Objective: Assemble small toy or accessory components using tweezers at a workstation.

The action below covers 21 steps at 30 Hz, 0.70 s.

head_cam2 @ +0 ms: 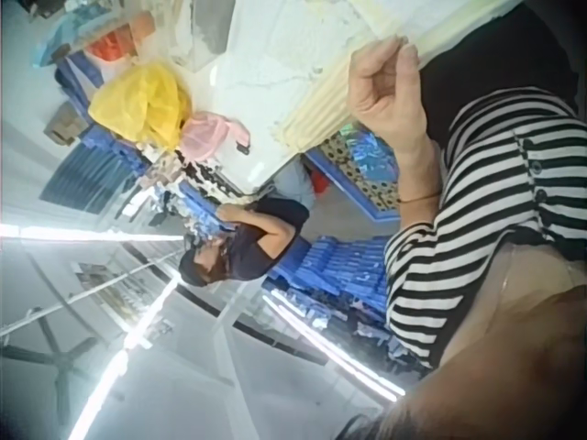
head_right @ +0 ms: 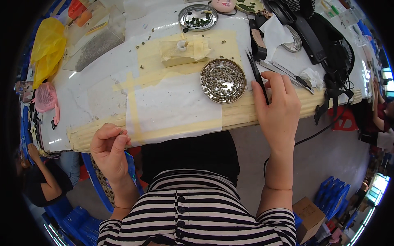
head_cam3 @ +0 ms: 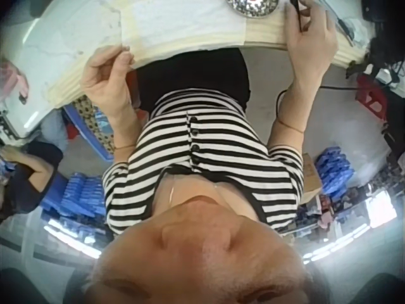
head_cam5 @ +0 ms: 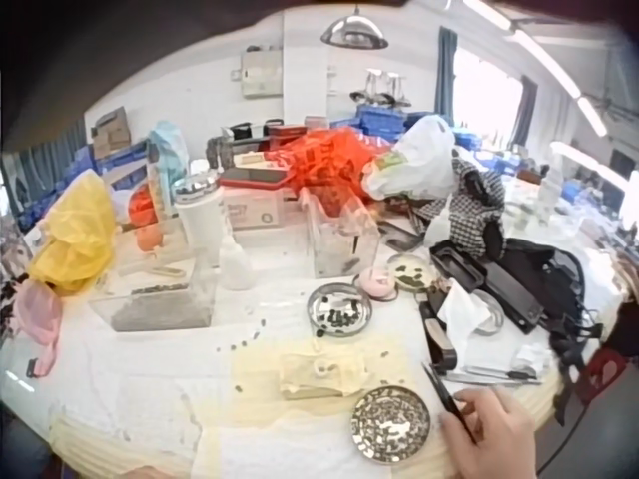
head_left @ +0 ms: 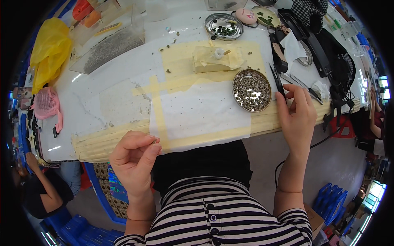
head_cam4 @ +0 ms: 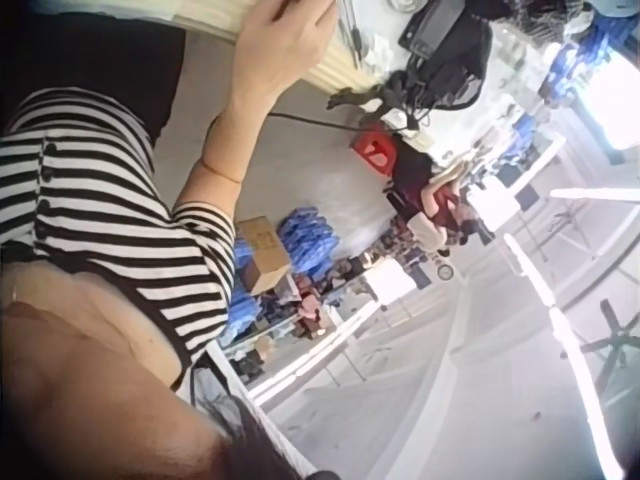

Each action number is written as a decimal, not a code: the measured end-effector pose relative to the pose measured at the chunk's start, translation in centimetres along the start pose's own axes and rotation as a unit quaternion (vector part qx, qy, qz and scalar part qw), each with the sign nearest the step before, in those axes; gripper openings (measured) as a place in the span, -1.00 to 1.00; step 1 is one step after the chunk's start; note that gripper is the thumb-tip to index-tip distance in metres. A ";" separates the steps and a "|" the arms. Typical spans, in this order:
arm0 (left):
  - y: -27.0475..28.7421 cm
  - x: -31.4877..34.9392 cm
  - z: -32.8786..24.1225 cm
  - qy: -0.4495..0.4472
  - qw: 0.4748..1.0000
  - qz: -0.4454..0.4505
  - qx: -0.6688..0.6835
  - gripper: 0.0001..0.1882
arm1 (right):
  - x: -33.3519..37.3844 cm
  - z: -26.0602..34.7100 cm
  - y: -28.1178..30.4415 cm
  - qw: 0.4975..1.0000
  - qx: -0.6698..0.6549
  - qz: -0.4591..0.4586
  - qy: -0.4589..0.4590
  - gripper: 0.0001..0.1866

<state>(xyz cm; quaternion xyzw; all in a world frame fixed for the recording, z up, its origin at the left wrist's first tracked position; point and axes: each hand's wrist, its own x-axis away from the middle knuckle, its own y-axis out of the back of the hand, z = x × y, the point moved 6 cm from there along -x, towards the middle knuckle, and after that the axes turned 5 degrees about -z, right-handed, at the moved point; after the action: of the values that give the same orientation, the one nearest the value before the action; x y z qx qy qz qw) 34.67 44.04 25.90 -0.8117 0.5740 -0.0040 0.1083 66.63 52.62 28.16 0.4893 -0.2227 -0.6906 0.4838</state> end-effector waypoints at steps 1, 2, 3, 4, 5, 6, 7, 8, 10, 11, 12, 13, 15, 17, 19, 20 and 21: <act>0.0 0.0 0.0 -0.003 1.000 0.000 -0.005 -0.81 | -0.1 -0.1 -0.2 1.000 0.000 -0.007 0.007 -0.82; -0.1 -0.1 -0.1 -0.006 1.000 0.001 -0.010 -0.81 | -0.2 -0.2 -0.4 1.000 -0.001 -0.015 0.014 -0.83; -0.1 -0.1 -0.1 -0.010 1.000 0.001 -0.015 -0.80 | -0.3 -0.1 -0.5 1.000 0.000 -0.015 0.012 -0.83; -0.1 -0.1 -0.1 -0.019 1.000 0.001 -0.025 -0.80 | -0.4 -0.1 -0.6 1.000 0.000 -0.016 0.009 -0.83; -0.1 -0.1 -0.2 -0.028 0.999 0.001 -0.035 -0.80 | -0.6 -0.1 -0.7 1.000 0.000 -0.016 0.007 -0.84; -0.1 -0.2 -0.2 -0.035 0.998 0.002 -0.043 -0.80 | -0.6 -0.1 -0.7 1.000 -0.001 -0.023 0.013 -0.84; -0.1 -0.2 -0.3 -0.049 0.997 -0.001 -0.064 -0.79 | -0.7 -0.1 -0.8 0.999 -0.002 -0.030 0.018 -0.85; 0.0 -0.3 -0.4 -0.063 0.994 -0.003 -0.085 -0.79 | -0.7 -0.1 -0.7 0.999 -0.003 -0.037 0.024 -0.86; 0.2 -0.4 -0.5 -0.084 0.990 -0.010 -0.117 -0.79 | -0.7 -0.3 -0.7 0.999 -0.017 -0.046 0.007 -0.87; 0.4 -0.5 -0.5 -0.091 0.988 -0.015 -0.127 -0.79 | -0.6 -0.4 -0.6 0.998 -0.023 -0.051 -0.002 -0.88; 0.5 -0.7 -0.5 -0.098 0.985 -0.021 -0.139 -0.79 | -0.5 -0.7 -0.4 0.995 -0.064 -0.068 -0.018 -0.87; 0.6 -0.8 -0.5 -0.111 0.982 -0.024 -0.153 -0.80 | -0.2 -1.2 -0.2 0.990 -0.104 -0.085 -0.035 -0.85; 0.7 -1.1 -0.2 -0.134 0.974 -0.029 -0.179 -0.83 | 0.2 -1.9 0.3 0.977 -0.175 -0.118 -0.024 -0.74; 0.7 -1.4 0.1 -0.128 0.976 -0.036 -0.175 -0.83 | 0.4 -1.7 1.2 0.939 -0.315 -0.132 -0.045 -0.68; 0.8 -1.4 0.3 -0.126 0.975 -0.042 -0.178 -0.83 | 0.6 -1.6 2.0 0.901 -0.405 -0.134 -0.075 -0.58; 0.8 -1.3 0.3 -0.127 0.974 -0.045 -0.183 -0.83 | 0.8 -2.7 1.9 0.844 -0.522 -0.072 -0.100 -0.55; 0.8 -1.3 0.3 -0.130 0.972 -0.047 -0.188 -0.82 | 0.6 -2.7 1.7 0.766 -0.638 -0.024 -0.078 -0.52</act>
<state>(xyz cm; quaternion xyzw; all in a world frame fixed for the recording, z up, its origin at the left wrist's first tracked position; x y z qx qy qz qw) 33.52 45.08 25.61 -0.8369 0.5069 0.2046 0.0276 69.79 51.78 28.10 0.0178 0.2440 -0.7206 0.6487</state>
